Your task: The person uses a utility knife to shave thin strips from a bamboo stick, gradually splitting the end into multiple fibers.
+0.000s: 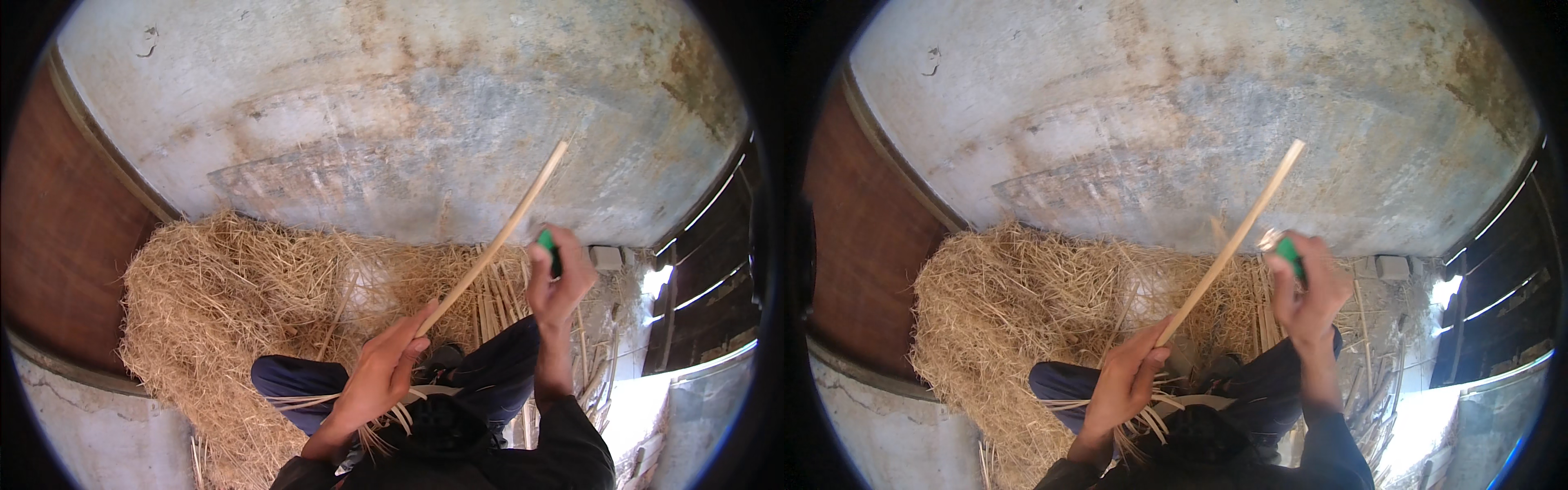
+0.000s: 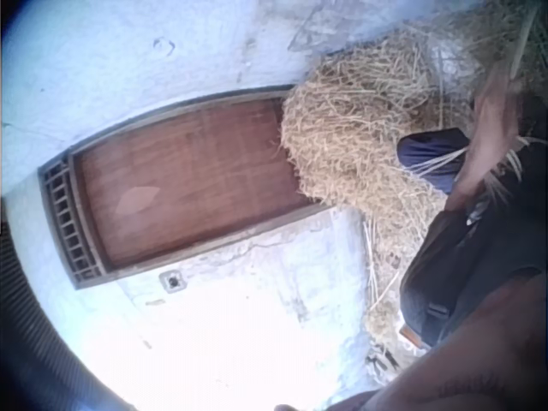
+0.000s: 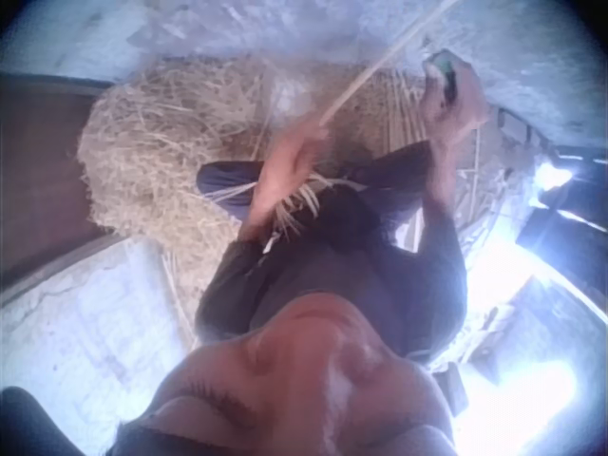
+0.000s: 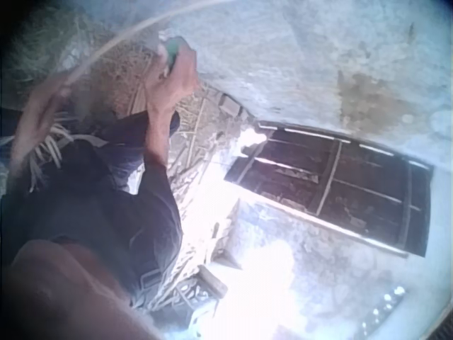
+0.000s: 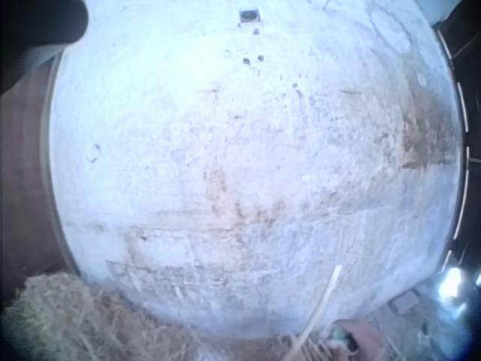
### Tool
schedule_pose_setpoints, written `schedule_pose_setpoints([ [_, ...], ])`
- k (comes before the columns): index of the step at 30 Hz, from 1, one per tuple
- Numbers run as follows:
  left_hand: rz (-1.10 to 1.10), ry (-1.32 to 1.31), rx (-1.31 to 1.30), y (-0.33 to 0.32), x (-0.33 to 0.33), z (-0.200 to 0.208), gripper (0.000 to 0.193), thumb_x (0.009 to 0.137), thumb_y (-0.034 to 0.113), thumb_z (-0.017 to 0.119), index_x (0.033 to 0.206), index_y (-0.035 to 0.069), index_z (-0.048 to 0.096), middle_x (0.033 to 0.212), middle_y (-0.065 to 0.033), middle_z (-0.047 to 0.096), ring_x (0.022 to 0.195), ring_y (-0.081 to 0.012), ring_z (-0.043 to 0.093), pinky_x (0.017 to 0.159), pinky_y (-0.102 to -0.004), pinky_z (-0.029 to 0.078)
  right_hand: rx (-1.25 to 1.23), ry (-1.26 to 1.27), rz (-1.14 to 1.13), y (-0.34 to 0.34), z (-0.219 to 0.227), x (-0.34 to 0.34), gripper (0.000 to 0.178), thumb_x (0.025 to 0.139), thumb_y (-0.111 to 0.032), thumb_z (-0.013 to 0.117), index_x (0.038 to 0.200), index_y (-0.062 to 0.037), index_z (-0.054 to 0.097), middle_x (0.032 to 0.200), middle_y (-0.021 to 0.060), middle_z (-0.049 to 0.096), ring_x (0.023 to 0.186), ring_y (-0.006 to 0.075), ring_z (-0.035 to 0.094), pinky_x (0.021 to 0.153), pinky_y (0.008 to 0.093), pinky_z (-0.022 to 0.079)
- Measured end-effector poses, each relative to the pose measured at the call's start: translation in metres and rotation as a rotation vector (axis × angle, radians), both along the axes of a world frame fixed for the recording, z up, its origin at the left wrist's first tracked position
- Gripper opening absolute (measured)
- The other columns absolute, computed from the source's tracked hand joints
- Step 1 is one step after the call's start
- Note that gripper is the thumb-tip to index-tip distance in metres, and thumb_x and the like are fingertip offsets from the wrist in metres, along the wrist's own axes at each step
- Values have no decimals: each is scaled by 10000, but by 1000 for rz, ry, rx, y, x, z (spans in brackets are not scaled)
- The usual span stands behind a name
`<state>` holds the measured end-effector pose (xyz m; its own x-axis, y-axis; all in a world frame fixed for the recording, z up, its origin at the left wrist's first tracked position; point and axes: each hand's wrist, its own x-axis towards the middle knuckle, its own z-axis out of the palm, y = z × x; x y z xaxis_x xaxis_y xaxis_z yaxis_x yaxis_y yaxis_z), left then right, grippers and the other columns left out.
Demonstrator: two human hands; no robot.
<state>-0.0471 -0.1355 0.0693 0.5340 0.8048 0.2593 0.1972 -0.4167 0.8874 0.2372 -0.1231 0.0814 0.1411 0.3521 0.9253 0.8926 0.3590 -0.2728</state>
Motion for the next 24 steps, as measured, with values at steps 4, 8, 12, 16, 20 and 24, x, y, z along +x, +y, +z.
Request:
schedule_pose_setpoints([
  [4, -24, 42, 94, 13, -7, -16, 502, 1118, 39, 601, 1615, 18, 531, 1020, -200, 638, 810, -297, 590, 771, -367, 516, 4, 71, -59, -9, 8, 14, 254, 1041, -241, 778, 1095, 7, 758, 792, 94, 678, 631, 166, 628, 542, 315, 452],
  [8, 32, -4, 84, 21, -8, -17, 472, 1132, 71, 591, 1598, 9, 553, 1001, -185, 632, 794, -272, 574, 754, -367, 499, -98, 7, 129, -15, -9, -8, 253, 1012, -248, 822, 1085, -12, 771, 787, 80, 684, 628, 162, 641, 543, 309, 473],
  [12, 41, -52, 80, 25, -4, -17, 452, 1135, 82, 590, 1578, -10, 575, 998, -172, 639, 807, -263, 583, 769, -364, 498, -231, -113, 292, -19, -24, -34, 286, 924, -264, 897, 1073, -47, 787, 799, 57, 702, 653, 195, 700, 558, 328, 529],
  [16, 4, -82, 71, 22, 2, -11, 453, 1136, 93, 594, 1575, -18, 576, 1001, -172, 644, 821, -264, 594, 782, -359, 498, -246, -205, 374, -19, -34, -48, 335, 852, -287, 939, 1065, -69, 800, 809, 37, 721, 676, 228, 729, 585, 347, 569],
  [20, 17, -111, 105, 21, 2, -16, 464, 1138, 108, 602, 1586, -10, 572, 993, -163, 638, 814, -252, 583, 776, -355, 498, -200, -213, 366, -16, -39, -50, 355, 815, -292, 958, 1041, -68, 800, 802, 28, 720, 670, 231, 725, 583, 343, 565],
  [24, 42, -121, 55, 21, 1, -12, 471, 1137, 122, 615, 1591, 2, 576, 975, -149, 628, 797, -231, 564, 757, -347, 491, -211, -150, 334, -13, -42, -34, 337, 838, -292, 947, 1023, -57, 791, 793, 50, 711, 656, 209, 707, 576, 324, 539],
])
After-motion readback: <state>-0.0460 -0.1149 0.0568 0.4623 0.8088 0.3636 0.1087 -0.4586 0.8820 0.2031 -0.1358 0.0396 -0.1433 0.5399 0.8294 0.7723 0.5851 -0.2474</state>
